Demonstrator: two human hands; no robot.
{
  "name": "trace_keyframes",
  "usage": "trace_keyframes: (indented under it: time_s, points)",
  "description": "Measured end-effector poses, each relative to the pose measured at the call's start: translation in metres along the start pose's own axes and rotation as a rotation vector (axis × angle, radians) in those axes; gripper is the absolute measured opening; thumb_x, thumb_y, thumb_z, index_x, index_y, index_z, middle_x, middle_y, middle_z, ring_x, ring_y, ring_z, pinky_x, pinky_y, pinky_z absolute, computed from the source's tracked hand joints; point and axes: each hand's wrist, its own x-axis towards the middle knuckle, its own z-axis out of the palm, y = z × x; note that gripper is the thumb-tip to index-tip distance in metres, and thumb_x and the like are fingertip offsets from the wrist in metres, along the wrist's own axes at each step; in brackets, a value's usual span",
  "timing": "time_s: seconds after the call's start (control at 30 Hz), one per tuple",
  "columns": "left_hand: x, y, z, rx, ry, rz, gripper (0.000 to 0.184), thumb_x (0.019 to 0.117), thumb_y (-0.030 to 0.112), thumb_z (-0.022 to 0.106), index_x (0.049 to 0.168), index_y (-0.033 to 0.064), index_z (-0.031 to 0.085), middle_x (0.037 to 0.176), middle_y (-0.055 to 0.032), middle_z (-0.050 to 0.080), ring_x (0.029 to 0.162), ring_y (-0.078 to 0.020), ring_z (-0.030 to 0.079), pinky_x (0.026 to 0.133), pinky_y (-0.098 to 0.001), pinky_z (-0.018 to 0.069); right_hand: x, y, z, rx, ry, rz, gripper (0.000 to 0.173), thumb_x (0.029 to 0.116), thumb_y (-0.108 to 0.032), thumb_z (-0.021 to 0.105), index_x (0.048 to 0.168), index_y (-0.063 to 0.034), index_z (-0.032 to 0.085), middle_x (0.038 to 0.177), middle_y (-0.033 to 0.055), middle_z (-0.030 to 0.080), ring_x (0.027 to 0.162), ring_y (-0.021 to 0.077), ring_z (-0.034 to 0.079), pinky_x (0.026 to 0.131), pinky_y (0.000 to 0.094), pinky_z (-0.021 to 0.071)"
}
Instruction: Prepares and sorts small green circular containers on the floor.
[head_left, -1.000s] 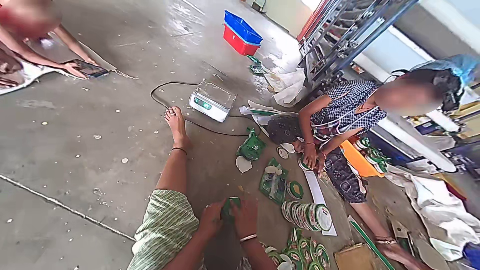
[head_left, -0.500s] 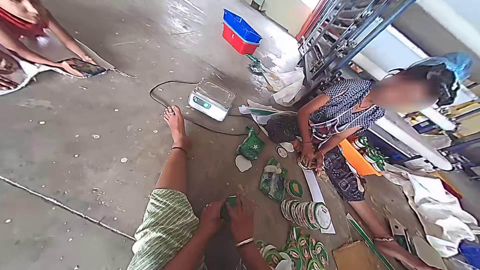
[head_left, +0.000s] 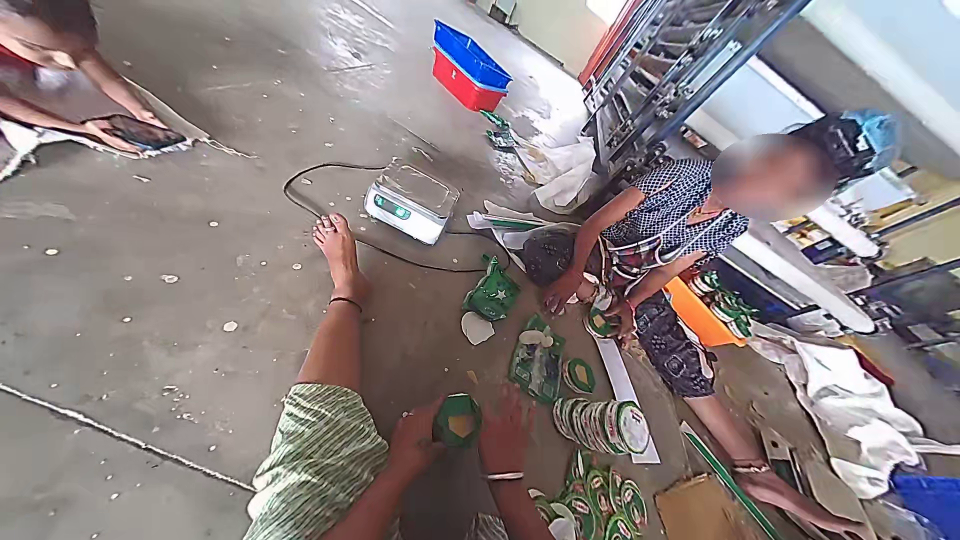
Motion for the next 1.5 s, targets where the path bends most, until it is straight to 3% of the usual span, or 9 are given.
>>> trace_keyframes:
  time_s: [0.17,0.3,0.5,0.63,0.8,1.03,1.17,1.37,1.5]
  points:
    - [-0.001,0.001,0.0,0.014,-0.012,-0.002,0.087,0.0851,0.018,0.079,0.161,0.0179,0.035,0.152,-0.0111,0.053,0.143,-0.0349,0.046,0.117,-0.0598,0.0327,-0.025,0.009,0.019,-0.093,-0.146,-0.042,0.059,0.0875,0.005,0.064,0.144,-0.0113,0.061,0.155,0.0293,0.043,0.149,0.0492,0.033,0.116,0.0761,0.0174]
    - [0.001,-0.001,0.002,0.023,-0.021,0.006,0.087,0.0855,0.019,0.079,0.161,0.0179,0.034,0.153,-0.0118,0.052,0.143,-0.0356,0.045,0.117,-0.0605,0.0316,-0.039,-0.001,-0.001,-0.021,-0.068,-0.039,0.032,0.0879,0.002,0.066,0.117,-0.0071,0.077,0.147,0.0276,0.054,0.144,0.0491,0.041,0.114,0.0766,0.0222]
    - [-0.002,0.002,0.001,0.05,-0.017,0.005,0.085,0.086,0.02,0.079,0.16,0.0156,0.036,0.15,-0.015,0.054,0.141,-0.0367,0.048,0.116,-0.0602,0.0339,-0.024,0.007,0.0,0.046,-0.454,0.165,0.061,0.0996,-0.004,0.051,0.156,-0.0249,0.045,0.165,0.0234,0.029,0.156,0.0444,0.017,0.121,0.0708,0.0106]
    - [-0.002,0.005,-0.002,0.063,-0.025,-0.008,0.084,0.0861,0.019,0.079,0.159,0.0124,0.037,0.148,-0.0185,0.055,0.139,-0.0397,0.049,0.115,-0.0609,0.0352,-0.042,0.01,-0.038,0.144,-0.653,0.248,0.048,0.0997,-0.004,0.053,0.146,-0.0157,0.058,0.162,0.0163,0.038,0.153,0.0375,0.028,0.121,0.0633,0.0203]
    - [-0.002,-0.001,0.003,0.073,-0.004,-0.007,0.099,0.0783,0.026,0.088,0.16,0.011,0.033,0.155,-0.0219,0.045,0.143,-0.0428,0.043,0.115,-0.0626,0.035,-0.023,0.097,-0.044,0.151,-0.785,0.298,0.051,0.0977,-0.008,0.061,0.147,-0.0093,0.048,0.134,0.0142,0.067,0.123,0.0367,0.064,0.102,0.0597,0.0481]
    - [-0.006,-0.002,-0.002,0.011,0.067,-0.026,0.111,0.0734,0.033,0.092,0.161,0.0076,0.029,0.157,-0.0264,0.039,0.144,-0.0461,0.039,0.115,-0.0619,0.0353,-0.035,0.15,0.003,-0.046,-1.045,0.094,0.085,0.0833,0.0,0.078,0.156,-0.0024,0.033,0.154,0.0264,0.044,0.132,0.0478,0.053,0.104,0.0659,0.0453]
    - [-0.005,0.003,-0.005,0.004,0.062,-0.037,0.109,0.0753,0.033,0.091,0.161,0.0088,0.029,0.157,-0.0259,0.038,0.144,-0.0455,0.039,0.114,-0.0617,0.0358,-0.023,0.156,0.004,0.001,-0.988,0.247,0.063,0.0968,-0.01,0.065,0.154,-0.0058,0.039,0.139,0.0276,0.059,0.128,0.046,0.057,0.107,0.0632,0.0436]
    - [-0.015,0.009,-0.007,-0.139,0.192,0.069,0.083,0.0849,0.028,0.083,0.152,0.0002,0.043,0.15,-0.0313,0.046,0.139,-0.0488,0.044,0.114,-0.0616,0.0363,-0.027,0.178,-0.028,0.53,-0.57,0.509,0.06,0.0911,-0.006,0.074,0.142,0.0064,0.045,0.122,0.0252,0.067,0.11,0.034,0.069,0.097,0.0477,0.0543]
    - [-0.032,0.023,0.011,-0.542,0.101,0.214,0.056,0.096,0.018,0.067,0.144,-0.0045,0.05,0.127,-0.0237,0.065,0.111,-0.0329,0.066,0.097,-0.0475,0.0532,-0.023,0.126,-0.062,0.959,-0.435,0.552,0.056,0.0905,0.001,0.073,0.137,0.0077,0.043,0.109,0.0212,0.068,0.089,0.0207,0.07,0.081,0.0353,0.0577]
